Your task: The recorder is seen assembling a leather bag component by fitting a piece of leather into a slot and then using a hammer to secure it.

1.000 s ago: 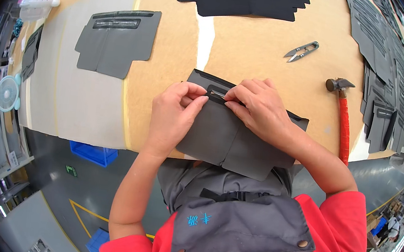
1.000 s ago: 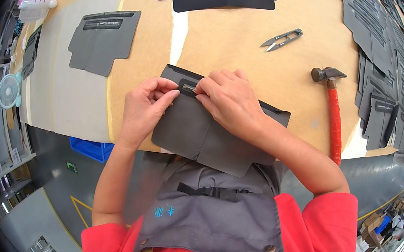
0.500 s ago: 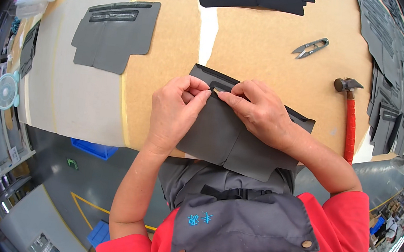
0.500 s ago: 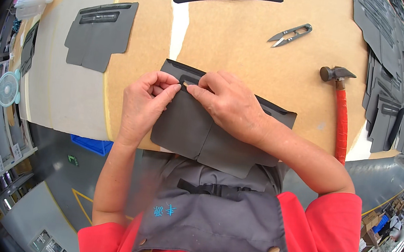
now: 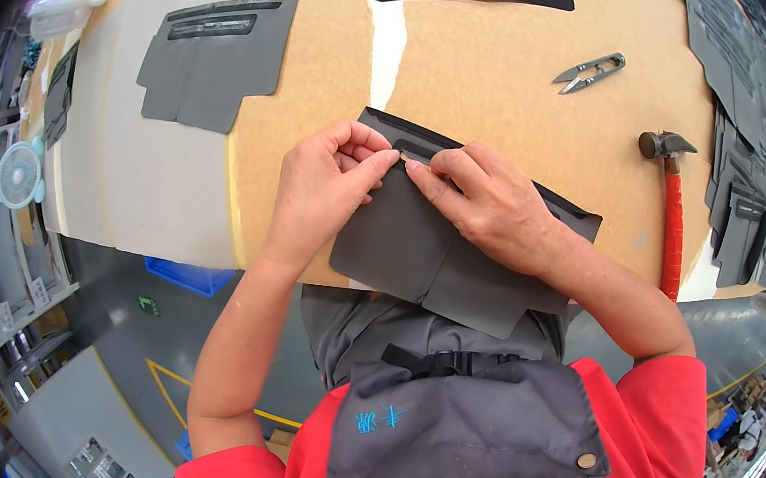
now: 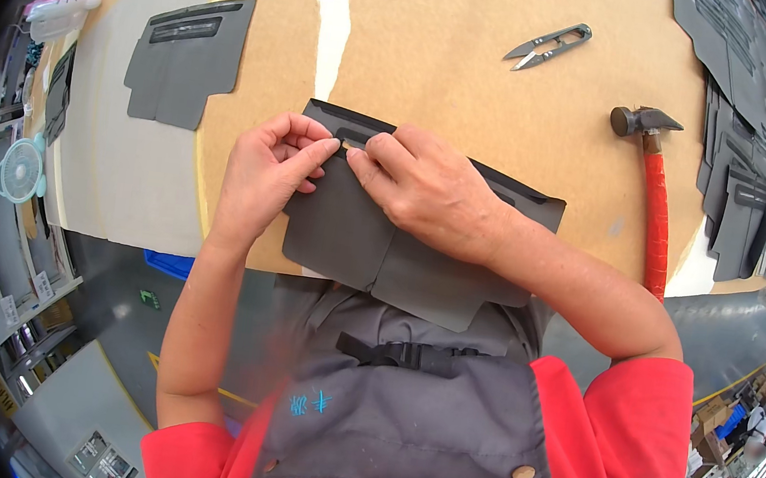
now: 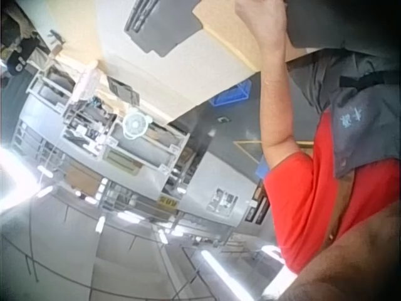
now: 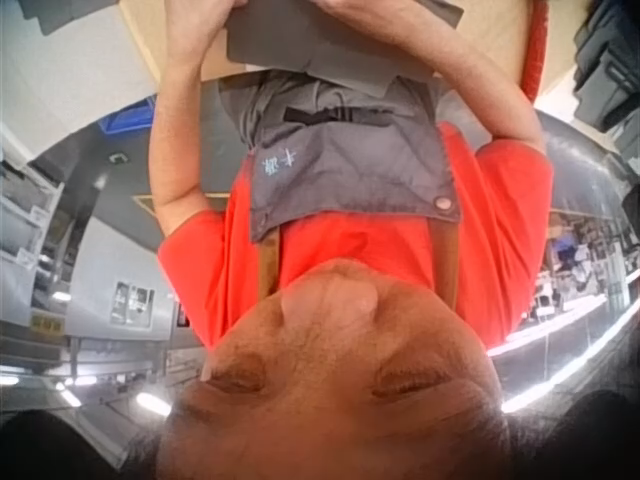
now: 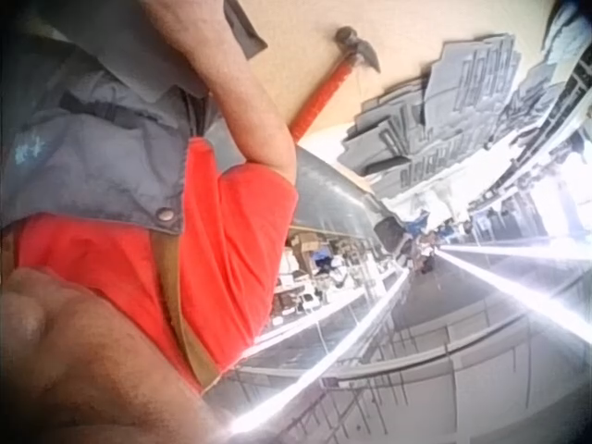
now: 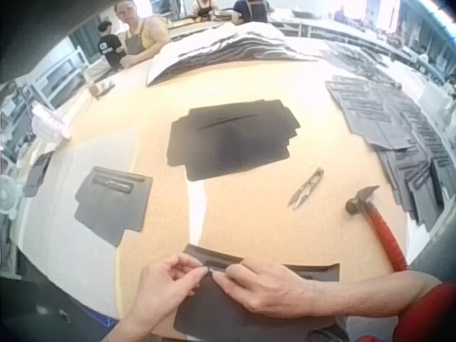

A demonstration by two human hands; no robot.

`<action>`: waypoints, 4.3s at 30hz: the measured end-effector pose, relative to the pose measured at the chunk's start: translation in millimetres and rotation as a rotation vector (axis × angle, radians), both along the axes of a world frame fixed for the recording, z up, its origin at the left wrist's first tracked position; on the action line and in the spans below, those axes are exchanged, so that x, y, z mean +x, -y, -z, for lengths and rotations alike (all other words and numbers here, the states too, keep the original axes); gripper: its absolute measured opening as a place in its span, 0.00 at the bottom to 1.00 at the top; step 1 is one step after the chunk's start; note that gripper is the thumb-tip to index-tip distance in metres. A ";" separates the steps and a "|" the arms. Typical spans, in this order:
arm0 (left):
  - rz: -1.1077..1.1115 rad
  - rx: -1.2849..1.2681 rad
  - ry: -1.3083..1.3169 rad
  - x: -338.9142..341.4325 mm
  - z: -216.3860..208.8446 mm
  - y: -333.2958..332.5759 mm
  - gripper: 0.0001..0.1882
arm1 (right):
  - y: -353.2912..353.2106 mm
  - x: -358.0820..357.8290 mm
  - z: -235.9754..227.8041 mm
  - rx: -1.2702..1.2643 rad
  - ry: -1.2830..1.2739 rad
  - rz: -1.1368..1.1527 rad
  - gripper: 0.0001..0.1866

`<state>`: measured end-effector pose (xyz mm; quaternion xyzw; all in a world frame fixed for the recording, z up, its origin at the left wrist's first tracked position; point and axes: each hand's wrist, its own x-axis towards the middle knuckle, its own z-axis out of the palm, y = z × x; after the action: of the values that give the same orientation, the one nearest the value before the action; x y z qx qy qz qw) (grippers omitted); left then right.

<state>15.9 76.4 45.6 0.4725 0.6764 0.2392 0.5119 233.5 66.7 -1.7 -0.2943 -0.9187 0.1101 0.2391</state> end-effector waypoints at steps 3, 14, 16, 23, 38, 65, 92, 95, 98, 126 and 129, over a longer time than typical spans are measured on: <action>0.050 -0.025 -0.035 0.9 -1.3 -3.8 0.09 | 1.0 0.4 0.1 -0.005 0.010 0.001 0.27; 0.074 -0.079 -0.094 0.8 0.2 -9.5 0.08 | -0.3 -2.5 9.8 0.079 -0.052 0.007 0.24; 0.078 -0.098 -0.109 2.1 -2.4 -12.2 0.07 | -0.6 -1.9 9.0 0.087 -0.053 0.011 0.24; 0.105 -0.150 -0.140 -0.1 -4.3 -15.4 0.09 | -1.0 -2.0 9.8 0.136 -0.015 0.006 0.24; 0.094 -0.134 -0.112 -1.1 -5.4 -15.4 0.08 | 0.4 -1.6 8.6 0.124 -0.015 0.006 0.25; 0.434 0.873 -0.596 -9.2 29.8 42.3 0.18 | -0.5 -5.0 8.2 0.121 -0.040 0.017 0.22; 0.614 0.979 -0.652 -25.0 28.4 39.2 0.22 | 0.6 -6.6 9.4 0.141 -0.040 -0.009 0.23; 0.617 0.988 -0.654 -24.7 27.6 40.0 0.22 | 1.1 -6.2 8.2 0.134 -0.035 -0.011 0.22; 0.619 0.983 -0.657 -25.4 29.3 40.3 0.22 | 0.9 -7.0 10.0 0.123 -0.036 -0.013 0.22; 0.582 0.947 -0.621 -17.6 18.4 44.0 0.20 | 0.3 -6.0 10.4 0.153 -0.035 -0.017 0.24; 0.546 0.970 -0.659 -12.4 30.9 52.9 0.21 | 0.1 -7.8 7.9 0.134 -0.041 -0.023 0.22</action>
<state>3.5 23.5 14.7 0.8537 0.4688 0.2214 0.0485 225.7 66.5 -9.6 -0.2648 -0.9223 0.0569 0.2757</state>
